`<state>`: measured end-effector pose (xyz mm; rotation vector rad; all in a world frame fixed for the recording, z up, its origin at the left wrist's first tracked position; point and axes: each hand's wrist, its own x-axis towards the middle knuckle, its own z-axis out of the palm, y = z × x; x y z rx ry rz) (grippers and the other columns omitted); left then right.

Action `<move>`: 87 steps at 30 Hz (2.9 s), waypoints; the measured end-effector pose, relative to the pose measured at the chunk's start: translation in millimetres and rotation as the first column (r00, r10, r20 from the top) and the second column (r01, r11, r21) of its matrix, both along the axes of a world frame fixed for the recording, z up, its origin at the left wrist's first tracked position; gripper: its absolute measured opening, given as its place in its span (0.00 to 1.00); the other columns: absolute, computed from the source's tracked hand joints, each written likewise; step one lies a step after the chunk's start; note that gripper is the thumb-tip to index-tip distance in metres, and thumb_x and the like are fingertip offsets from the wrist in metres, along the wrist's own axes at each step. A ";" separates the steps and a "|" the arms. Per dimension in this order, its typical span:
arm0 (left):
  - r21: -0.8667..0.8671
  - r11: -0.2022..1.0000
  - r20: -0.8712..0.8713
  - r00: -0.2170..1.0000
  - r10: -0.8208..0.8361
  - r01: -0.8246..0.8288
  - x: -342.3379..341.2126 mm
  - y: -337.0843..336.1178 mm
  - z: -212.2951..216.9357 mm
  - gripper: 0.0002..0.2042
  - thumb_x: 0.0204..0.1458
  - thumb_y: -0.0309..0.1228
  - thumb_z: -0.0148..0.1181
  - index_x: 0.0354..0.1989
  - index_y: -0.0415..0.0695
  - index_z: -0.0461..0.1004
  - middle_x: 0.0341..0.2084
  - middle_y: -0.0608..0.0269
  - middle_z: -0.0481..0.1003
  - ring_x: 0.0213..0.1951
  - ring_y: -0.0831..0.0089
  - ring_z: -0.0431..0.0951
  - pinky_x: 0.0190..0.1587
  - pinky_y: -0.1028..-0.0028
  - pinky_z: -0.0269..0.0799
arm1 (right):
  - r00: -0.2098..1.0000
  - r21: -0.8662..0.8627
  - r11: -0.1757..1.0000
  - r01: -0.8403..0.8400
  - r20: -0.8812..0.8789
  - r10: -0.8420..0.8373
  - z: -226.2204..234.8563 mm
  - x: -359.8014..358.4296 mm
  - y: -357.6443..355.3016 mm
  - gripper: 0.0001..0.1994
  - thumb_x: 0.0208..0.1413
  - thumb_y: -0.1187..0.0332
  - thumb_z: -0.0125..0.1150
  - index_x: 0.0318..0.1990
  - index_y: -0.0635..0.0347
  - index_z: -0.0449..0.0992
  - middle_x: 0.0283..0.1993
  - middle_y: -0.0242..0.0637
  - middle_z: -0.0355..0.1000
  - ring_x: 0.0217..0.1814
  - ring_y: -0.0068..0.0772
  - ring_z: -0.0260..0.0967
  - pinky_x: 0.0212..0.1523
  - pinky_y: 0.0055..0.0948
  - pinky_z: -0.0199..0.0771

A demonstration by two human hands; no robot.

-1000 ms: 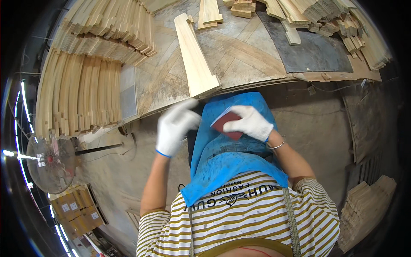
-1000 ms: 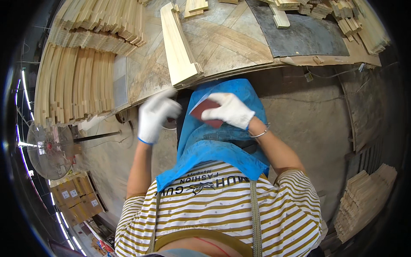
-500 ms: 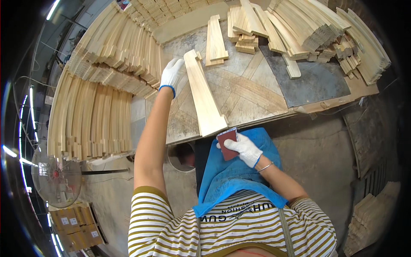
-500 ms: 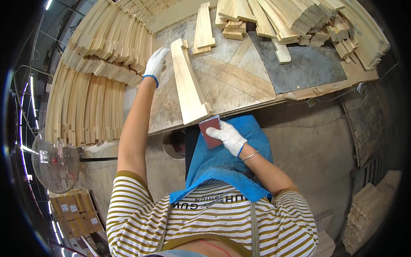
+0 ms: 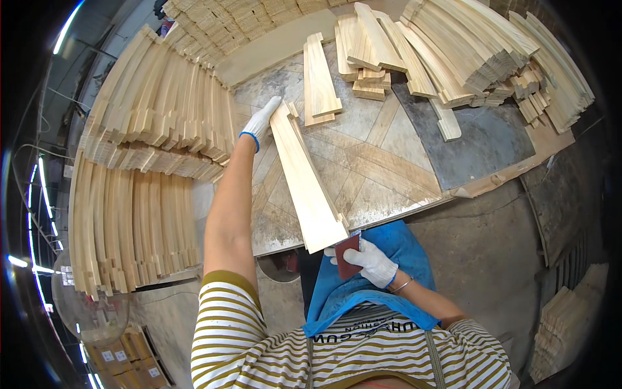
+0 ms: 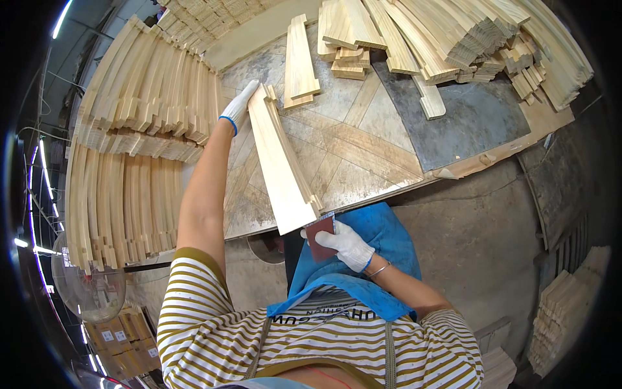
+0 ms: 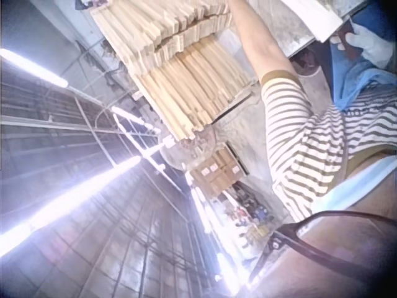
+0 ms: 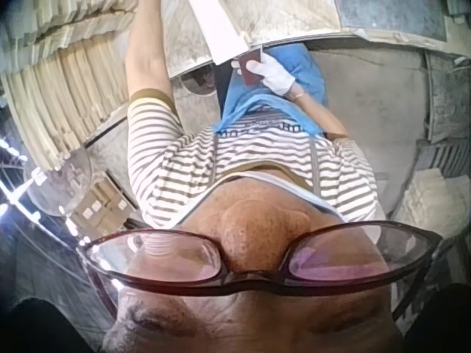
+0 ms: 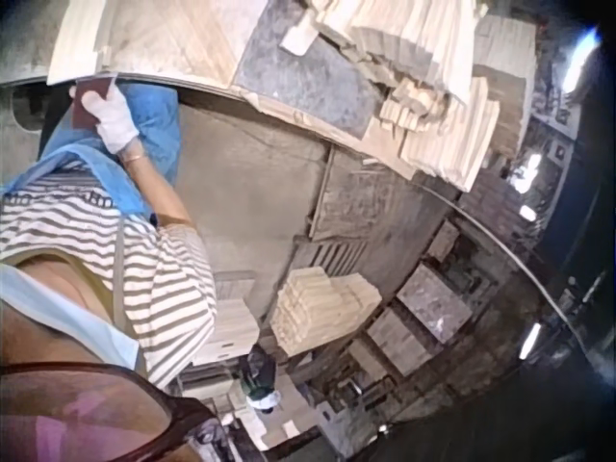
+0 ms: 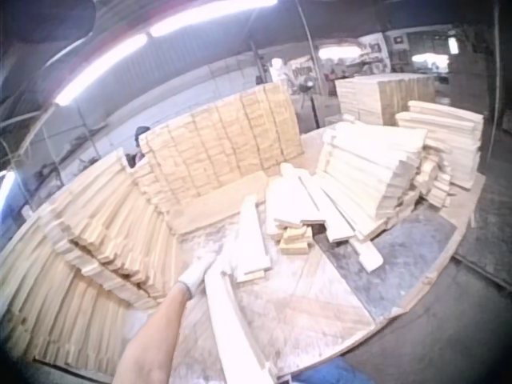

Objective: Sanding individual wooden furniture components manually using sandpaper.

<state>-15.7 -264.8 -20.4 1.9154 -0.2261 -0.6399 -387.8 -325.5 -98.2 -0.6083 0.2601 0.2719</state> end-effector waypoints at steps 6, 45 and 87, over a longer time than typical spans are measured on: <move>0.063 0.993 0.050 0.994 0.094 -0.097 -1.6 31.6 -16.6 0.37 0.49 0.59 0.55 0.53 0.34 0.70 0.50 0.50 0.72 0.54 0.65 0.70 0.58 0.70 0.59 | 0.997 -0.062 0.997 0.035 -0.069 -0.039 -9.3 -15.9 -12.0 0.15 0.57 0.68 0.58 0.50 0.63 0.72 0.43 0.34 0.74 0.44 0.26 0.71 0.49 0.27 0.70; 0.607 0.689 0.645 0.260 -0.718 0.396 -216.3 12.2 42.1 0.39 0.28 0.37 0.74 0.56 0.40 0.68 0.49 0.48 0.71 0.52 0.48 0.68 0.56 0.58 0.62 | 0.747 -0.121 0.743 0.658 -0.018 -0.664 12.8 -23.2 -108.0 0.20 0.55 0.62 0.64 0.51 0.63 0.71 0.43 0.30 0.73 0.42 0.17 0.68 0.44 0.20 0.70; 0.551 0.728 0.765 0.102 -0.636 0.407 -234.9 29.6 80.8 0.38 0.33 0.39 0.72 0.57 0.39 0.67 0.47 0.49 0.72 0.48 0.52 0.72 0.52 0.59 0.65 | 0.766 0.008 0.781 0.625 0.188 -0.615 58.8 -13.7 -94.4 0.19 0.57 0.61 0.62 0.51 0.62 0.70 0.42 0.29 0.72 0.42 0.17 0.68 0.45 0.19 0.70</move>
